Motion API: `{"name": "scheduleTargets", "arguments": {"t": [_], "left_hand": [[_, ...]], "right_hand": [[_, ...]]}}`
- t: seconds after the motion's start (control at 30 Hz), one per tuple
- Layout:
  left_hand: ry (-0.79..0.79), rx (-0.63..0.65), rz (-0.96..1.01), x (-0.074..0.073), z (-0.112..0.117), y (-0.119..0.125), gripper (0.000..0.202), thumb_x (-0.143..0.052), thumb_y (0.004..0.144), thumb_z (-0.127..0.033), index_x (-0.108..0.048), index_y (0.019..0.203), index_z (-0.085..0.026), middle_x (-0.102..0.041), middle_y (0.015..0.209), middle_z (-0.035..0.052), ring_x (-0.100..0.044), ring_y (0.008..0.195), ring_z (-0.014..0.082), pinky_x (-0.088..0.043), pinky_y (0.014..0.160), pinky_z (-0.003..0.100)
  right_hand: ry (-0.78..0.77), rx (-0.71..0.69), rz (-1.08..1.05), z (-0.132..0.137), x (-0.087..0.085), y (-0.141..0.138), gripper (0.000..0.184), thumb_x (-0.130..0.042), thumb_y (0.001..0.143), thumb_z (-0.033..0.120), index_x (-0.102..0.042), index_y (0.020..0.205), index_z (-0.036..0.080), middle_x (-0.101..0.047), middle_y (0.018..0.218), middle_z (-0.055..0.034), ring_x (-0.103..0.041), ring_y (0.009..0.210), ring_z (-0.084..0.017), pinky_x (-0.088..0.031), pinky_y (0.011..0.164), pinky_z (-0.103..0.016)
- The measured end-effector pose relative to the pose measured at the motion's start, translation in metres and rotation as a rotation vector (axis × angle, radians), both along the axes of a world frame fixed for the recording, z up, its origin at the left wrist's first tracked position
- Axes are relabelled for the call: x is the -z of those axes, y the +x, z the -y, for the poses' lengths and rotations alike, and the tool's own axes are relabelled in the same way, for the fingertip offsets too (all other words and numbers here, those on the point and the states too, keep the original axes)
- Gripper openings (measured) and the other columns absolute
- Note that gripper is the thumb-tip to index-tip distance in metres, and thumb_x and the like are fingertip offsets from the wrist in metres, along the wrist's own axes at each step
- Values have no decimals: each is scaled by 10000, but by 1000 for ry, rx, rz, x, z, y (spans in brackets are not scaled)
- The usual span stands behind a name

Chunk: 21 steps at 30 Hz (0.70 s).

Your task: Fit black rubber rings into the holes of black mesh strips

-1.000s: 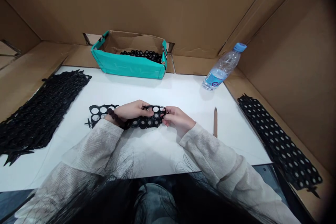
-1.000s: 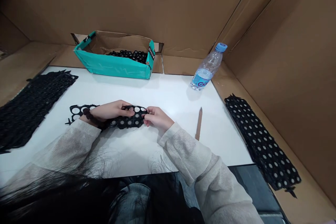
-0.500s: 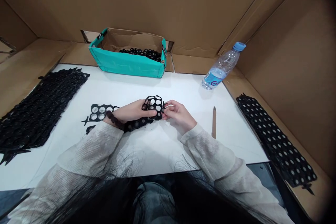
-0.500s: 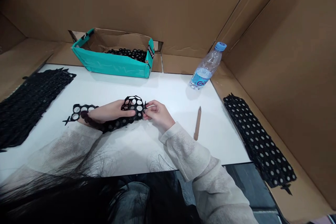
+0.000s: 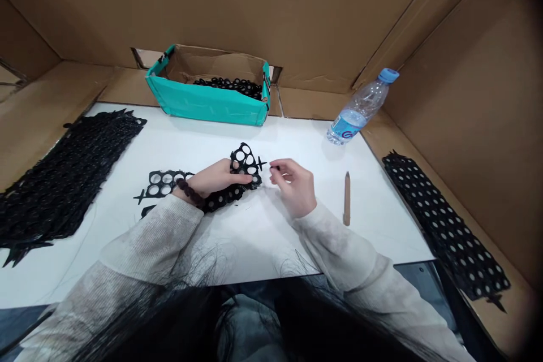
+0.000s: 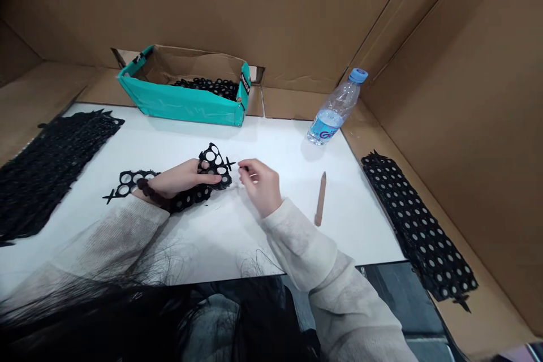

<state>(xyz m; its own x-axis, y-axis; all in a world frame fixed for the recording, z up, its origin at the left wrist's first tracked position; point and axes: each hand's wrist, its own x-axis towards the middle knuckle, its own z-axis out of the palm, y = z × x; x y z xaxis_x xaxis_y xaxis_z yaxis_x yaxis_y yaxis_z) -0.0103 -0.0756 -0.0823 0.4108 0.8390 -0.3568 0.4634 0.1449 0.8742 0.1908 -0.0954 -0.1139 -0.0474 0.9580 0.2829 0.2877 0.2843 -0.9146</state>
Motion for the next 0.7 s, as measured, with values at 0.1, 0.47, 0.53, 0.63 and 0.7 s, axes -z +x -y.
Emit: {"name": "scheduleTargets", "arguments": {"t": [0.1,0.47,0.53,0.63,0.7], "left_hand": [[35,6,54,1,1,1,287,-659,662,-430,-575,683,-157,-563,631,-28,-482,585,112,-337,530,226],[33,118,189,7,2,-1,257,-663,671,-374,-601,789,-155,-615,759,-17,-528,705,127,-407,650,236],[43,160,189,7,1,-1,271,-645,692,-394,-608,815,-156,-626,787,-9,-537,730,135,-413,672,245],[73,182,125,5,0,-1,277,-631,703,-406,-605,821,-157,-633,822,3,-547,766,152,-415,696,256],[69,153,78,4,0,-1,278,-627,703,-413,-595,812,-160,-634,831,3,-552,769,158,-415,702,261]], "right_hand": [[173,-60,197,13,5,-13,188,-526,812,251,-665,931,205,-682,929,-39,-641,793,-133,-550,709,-270],[-510,-226,-279,8,6,-19,346,-765,567,338,-666,836,145,-696,721,-26,-650,655,-133,-553,696,-294],[-608,-238,-389,4,3,-16,319,-764,562,331,-662,799,144,-693,700,-18,-646,609,-120,-550,654,-272],[-621,-169,-418,-2,2,-10,275,-732,587,319,-651,770,129,-665,606,-14,-606,500,-102,-519,546,-239],[-526,-56,-378,-5,1,-7,231,-698,616,304,-638,752,127,-620,526,4,-562,452,-88,-483,485,-218]]}}
